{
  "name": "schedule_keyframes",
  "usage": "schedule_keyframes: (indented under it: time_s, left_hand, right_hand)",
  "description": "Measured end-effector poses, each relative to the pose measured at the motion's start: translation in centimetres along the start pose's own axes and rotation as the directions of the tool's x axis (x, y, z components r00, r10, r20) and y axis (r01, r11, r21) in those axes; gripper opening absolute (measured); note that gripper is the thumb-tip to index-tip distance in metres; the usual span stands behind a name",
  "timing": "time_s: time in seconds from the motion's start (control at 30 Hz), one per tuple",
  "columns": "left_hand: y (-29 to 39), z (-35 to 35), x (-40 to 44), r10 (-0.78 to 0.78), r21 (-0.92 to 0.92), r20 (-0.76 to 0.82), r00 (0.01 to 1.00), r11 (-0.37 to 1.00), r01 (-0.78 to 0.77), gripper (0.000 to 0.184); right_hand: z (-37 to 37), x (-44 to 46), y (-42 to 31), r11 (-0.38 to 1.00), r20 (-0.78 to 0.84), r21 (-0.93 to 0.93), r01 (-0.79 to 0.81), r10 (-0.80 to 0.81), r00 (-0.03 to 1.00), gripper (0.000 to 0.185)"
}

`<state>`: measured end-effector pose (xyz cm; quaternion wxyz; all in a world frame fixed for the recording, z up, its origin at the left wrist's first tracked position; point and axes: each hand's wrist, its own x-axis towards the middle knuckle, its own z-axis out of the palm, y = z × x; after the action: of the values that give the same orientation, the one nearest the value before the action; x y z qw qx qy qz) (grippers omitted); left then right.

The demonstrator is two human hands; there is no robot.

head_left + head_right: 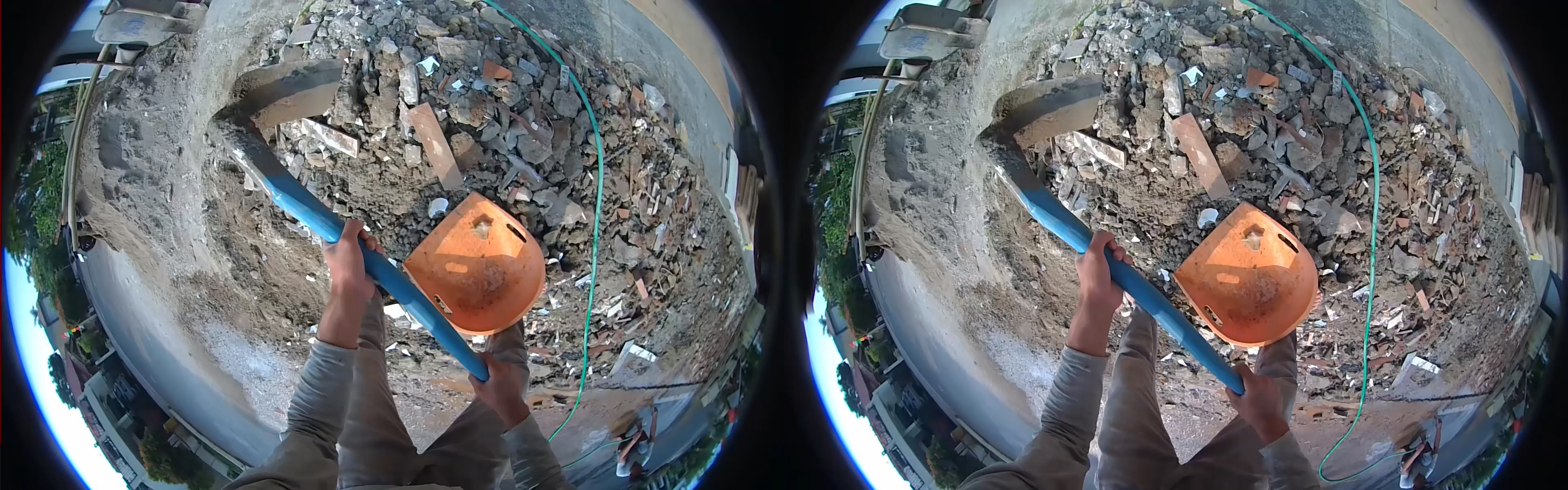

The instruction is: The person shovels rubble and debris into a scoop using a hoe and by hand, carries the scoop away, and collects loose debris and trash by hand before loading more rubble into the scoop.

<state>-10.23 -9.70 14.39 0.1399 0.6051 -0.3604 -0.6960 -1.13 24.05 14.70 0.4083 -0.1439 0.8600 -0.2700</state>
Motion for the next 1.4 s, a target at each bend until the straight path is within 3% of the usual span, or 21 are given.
schedule_keyframes:
  time_s: [0.03, 0.1, 0.17, 0.2, 0.23, 0.3, 0.33, 0.37, 0.43, 0.5, 0.53, 0.7, 0.8, 0.83, 0.9, 0.93, 1.0, 1.1, 1.23, 1.3, 1.4]
  left_hand:
    - [1.8, 0.9, 3.3, 0.195, 0.024, 0.011, 0.981, 0.980, -0.195, 0.016]
    - [5.2, 3.3, 9.9, 0.469, 0.155, 0.013, 0.883, 0.872, -0.465, 0.015]
    - [6.4, 6.5, 14.6, 0.579, 0.286, -0.083, 0.811, 0.794, -0.537, 0.014]
    - [6.1, 7.0, 19.1, 0.535, 0.516, -0.138, 0.833, 0.757, -0.401, 0.016]
    - [5.5, 8.7, 17.2, 0.391, 0.542, -0.154, 0.907, 0.801, -0.253, 0.018]
    - [3.1, 9.8, 19.7, 0.368, 0.687, -0.171, 0.914, 0.710, -0.157, 0.018]
    - [2.8, 10.6, 17.4, 0.352, 0.718, -0.100, 0.931, 0.673, -0.177, 0.016]
    - [2.4, 11.2, 15.0, 0.339, 0.748, -0.040, 0.940, 0.634, -0.197, 0.016]
    - [-0.5, 11.5, 13.1, 0.362, 0.799, -0.008, 0.932, 0.563, -0.212, 0.023]
    - [-0.3, 13.3, 8.5, 0.328, 0.880, -0.058, 0.943, 0.463, -0.107, 0.054]
    - [-0.1, 13.6, 7.7, 0.261, 0.837, -0.075, 0.962, 0.540, -0.082, 0.054]
    - [-3.3, 9.4, 0.6, 0.065, 0.692, -0.110, 0.992, 0.721, 0.029, 0.045]
    - [-9.5, 4.7, 1.7, 0.111, 0.667, -0.119, 0.987, 0.745, -0.003, 0.039]
    - [-11.7, 2.8, 1.9, 0.159, 0.639, -0.117, 0.980, 0.768, -0.048, 0.038]
    - [-12.4, 1.0, -3.7, 0.040, 0.424, -0.069, 0.997, 0.906, -0.007, 0.033]
    - [-14.4, -0.6, -5.2, -0.090, 0.352, -0.069, 0.994, 0.930, 0.108, 0.030]
    - [-17.8, -2.0, -7.6, -0.297, 0.219, -0.026, 0.954, 0.930, 0.295, 0.022]
    - [-20.6, -2.7, -11.8, -0.484, 0.045, 0.019, 0.875, 0.874, 0.483, 0.014]
    - [-18.7, -4.1, -12.3, -0.516, -0.117, 0.068, 0.854, 0.846, 0.520, 0.013]
    - [-13.8, -5.0, -9.2, -0.394, -0.179, 0.083, 0.915, 0.898, 0.403, 0.013]
    - [-6.0, -7.5, -2.4, -0.161, -0.194, -0.017, 0.987, 0.969, 0.155, 0.015]
  right_hand:
    - [-1.7, 4.2, -3.2, 0.989, -0.041, 0.011, 0.146, -0.145, 0.989, 0.028]
    - [-1.3, 11.6, -5.4, 0.966, -0.068, 0.140, 0.217, -0.210, 0.975, 0.030]
    - [-1.9, 16.2, -7.1, 0.943, 0.004, 0.258, 0.211, -0.219, 0.976, 0.026]
    - [-1.8, 16.6, -7.9, 0.943, -0.057, 0.242, 0.230, -0.222, 0.973, 0.032]
    - [-0.5, 16.2, -7.7, 0.915, -0.067, 0.355, 0.193, -0.181, 0.981, 0.037]
    - [-1.6, 13.4, -7.8, 0.882, -0.134, 0.408, 0.236, -0.198, 0.971, 0.037]
    - [-3.3, 11.7, -8.2, 0.851, 0.027, 0.514, 0.107, -0.141, 0.990, 0.037]
    - [-3.2, 10.4, -8.2, 0.846, 0.035, 0.520, 0.113, -0.154, 0.988, 0.037]
    - [-3.3, 6.4, -8.1, 0.816, 0.128, 0.574, -0.066, -0.010, 0.992, 0.035]
    - [-6.3, 4.2, -7.4, 0.796, 0.167, 0.592, -0.126, 0.031, 0.985, 0.035]
    - [-7.4, 3.2, -7.2, 0.768, 0.232, 0.607, -0.205, 0.076, 0.970, 0.035]
    - [-8.5, -4.0, -6.1, 0.883, 0.154, 0.441, -0.160, 0.101, 0.983, 0.039]
    - [-8.8, -7.5, -5.8, 0.896, 0.129, 0.399, -0.196, 0.157, 0.979, 0.038]
    - [-8.6, -8.6, -5.2, 0.913, 0.132, 0.336, -0.233, 0.199, 0.971, 0.038]
    - [-7.7, -11.8, -4.3, 0.941, 0.141, 0.123, -0.316, 0.299, 0.944, 0.039]
    - [-7.5, -13.7, -3.9, 0.935, 0.129, -0.032, -0.353, 0.354, 0.927, 0.038]
    - [-7.1, -17.0, -2.6, 0.910, 0.213, -0.114, -0.399, 0.414, 0.885, 0.044]
    - [-6.2, -20.9, 0.0, 0.882, 0.162, -0.169, -0.439, 0.464, 0.871, 0.042]
    - [-5.5, -21.1, 2.2, 0.925, 0.157, -0.184, -0.331, 0.360, 0.920, 0.043]
    - [-5.3, -16.2, 0.5, 0.914, 0.250, -0.248, -0.322, 0.382, 0.890, 0.040]
    - [-3.0, -7.0, -3.2, 0.987, 0.290, -0.155, -0.044, 0.088, 0.953, 0.041]
